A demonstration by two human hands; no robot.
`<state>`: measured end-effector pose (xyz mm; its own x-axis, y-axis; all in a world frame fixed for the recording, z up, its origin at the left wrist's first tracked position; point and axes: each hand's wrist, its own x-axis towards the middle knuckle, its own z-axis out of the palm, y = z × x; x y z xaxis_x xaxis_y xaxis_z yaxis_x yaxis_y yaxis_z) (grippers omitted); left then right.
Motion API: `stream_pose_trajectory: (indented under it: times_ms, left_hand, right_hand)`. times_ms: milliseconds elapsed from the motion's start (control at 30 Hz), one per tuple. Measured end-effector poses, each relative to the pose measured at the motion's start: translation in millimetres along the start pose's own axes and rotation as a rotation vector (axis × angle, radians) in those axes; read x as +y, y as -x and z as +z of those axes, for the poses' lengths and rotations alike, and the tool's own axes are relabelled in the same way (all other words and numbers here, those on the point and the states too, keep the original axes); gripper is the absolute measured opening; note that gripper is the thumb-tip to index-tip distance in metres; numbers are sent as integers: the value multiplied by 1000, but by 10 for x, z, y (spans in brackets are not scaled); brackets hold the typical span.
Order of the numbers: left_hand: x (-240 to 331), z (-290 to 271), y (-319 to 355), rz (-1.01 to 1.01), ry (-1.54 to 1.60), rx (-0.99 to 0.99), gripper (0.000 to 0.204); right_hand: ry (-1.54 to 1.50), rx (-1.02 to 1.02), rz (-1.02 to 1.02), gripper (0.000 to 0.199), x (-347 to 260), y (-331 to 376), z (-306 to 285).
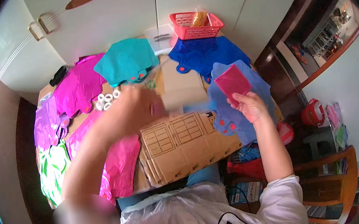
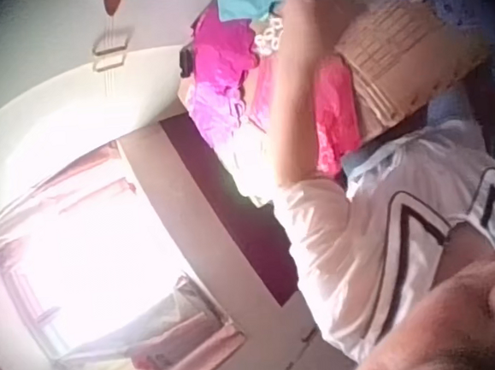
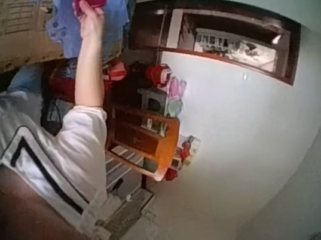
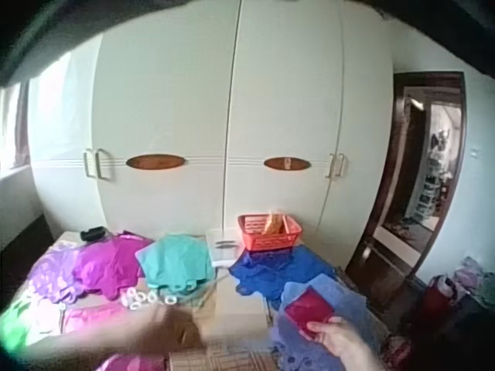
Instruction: Folding colorful plastic sheets and inserting them into clear plastic sleeves with cardboard backings.
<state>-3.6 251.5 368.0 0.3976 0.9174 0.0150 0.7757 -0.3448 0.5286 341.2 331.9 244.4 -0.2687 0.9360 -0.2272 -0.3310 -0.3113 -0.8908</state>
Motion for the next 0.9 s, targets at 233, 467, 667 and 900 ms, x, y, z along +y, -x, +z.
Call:
stream_pose_trajectory:
  times_ms: [233, 467, 667, 900]
  left_hand:
    - [173, 1409, 1678, 33, -64, 253, 26]
    - [171, 2604, 2279, -616, 1216, 239, 40]
    - [248, 2606, 1658, -423, 1792, 366, 18]
    - [433, 2562, 1624, -595, 1845, 607, 14]
  right_hand:
    - [411, -307, -8, 18, 136, 897, 908]
    - [579, -343, 200, 12, 807, 1169, 1054]
    - [716, -459, 91, 15, 1135, 1328, 1169]
    - [997, -498, 308, 19, 857, 1345, 1377]
